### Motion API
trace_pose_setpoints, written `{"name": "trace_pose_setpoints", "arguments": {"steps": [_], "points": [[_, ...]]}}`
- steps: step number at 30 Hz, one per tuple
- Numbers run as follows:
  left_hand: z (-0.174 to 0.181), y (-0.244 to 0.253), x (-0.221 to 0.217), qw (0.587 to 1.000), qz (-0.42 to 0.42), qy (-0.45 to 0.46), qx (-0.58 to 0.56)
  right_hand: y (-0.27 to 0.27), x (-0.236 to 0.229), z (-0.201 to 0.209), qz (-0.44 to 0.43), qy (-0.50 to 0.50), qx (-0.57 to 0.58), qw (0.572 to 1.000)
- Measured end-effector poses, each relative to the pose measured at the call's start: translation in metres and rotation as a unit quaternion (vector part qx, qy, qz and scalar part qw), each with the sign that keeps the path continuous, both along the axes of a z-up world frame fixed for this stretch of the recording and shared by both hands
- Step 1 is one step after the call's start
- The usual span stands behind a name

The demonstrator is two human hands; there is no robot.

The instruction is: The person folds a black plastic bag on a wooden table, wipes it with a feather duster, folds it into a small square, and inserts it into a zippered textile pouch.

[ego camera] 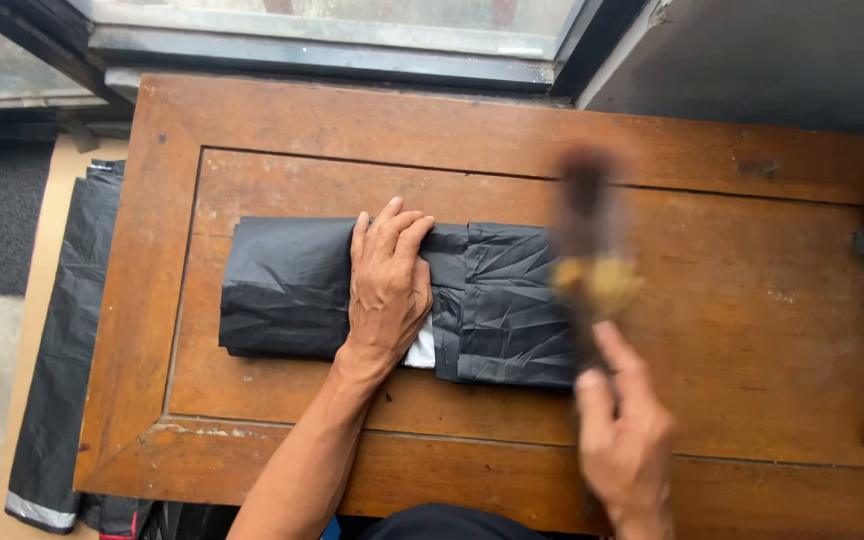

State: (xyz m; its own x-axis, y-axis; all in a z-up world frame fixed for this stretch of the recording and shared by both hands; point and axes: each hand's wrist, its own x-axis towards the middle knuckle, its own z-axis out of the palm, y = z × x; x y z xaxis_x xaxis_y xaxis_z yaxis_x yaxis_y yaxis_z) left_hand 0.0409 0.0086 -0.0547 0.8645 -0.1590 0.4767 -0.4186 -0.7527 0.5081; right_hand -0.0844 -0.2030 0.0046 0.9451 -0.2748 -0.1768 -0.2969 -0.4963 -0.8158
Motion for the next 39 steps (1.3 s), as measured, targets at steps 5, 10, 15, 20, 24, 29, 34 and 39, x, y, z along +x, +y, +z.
{"name": "trace_pose_setpoints", "arguments": {"steps": [5,10,15,20,24,29,34,39], "points": [[-0.002,-0.001,0.002,1.000,0.001,-0.004,0.007,-0.045,0.012,-0.032,-0.047,0.004,-0.368,0.929],[-0.002,0.000,0.000,1.000,-0.003,-0.001,0.003,-0.030,0.036,-0.014,0.018,-0.147,-0.450,0.881],[-0.006,0.000,0.001,1.000,-0.009,-0.005,-0.010,0.010,0.081,-0.020,0.061,-0.115,-0.388,0.912],[-0.011,-0.001,0.004,0.996,0.042,-0.031,-0.067,0.035,0.095,-0.046,0.085,-0.184,-0.455,0.867],[-0.006,0.001,0.003,0.997,0.047,-0.020,-0.060,0.063,0.098,-0.035,0.142,-0.163,-0.391,0.895],[-0.002,0.010,0.005,0.999,0.042,-0.020,-0.004,0.079,0.104,-0.040,0.173,-0.205,-0.373,0.888],[0.026,0.017,0.001,0.997,0.054,-0.033,0.034,0.081,0.105,-0.047,0.172,-0.225,-0.389,0.877],[0.032,-0.012,-0.001,0.998,-0.050,-0.024,-0.024,0.076,0.104,-0.061,0.153,-0.223,-0.414,0.869]]}}
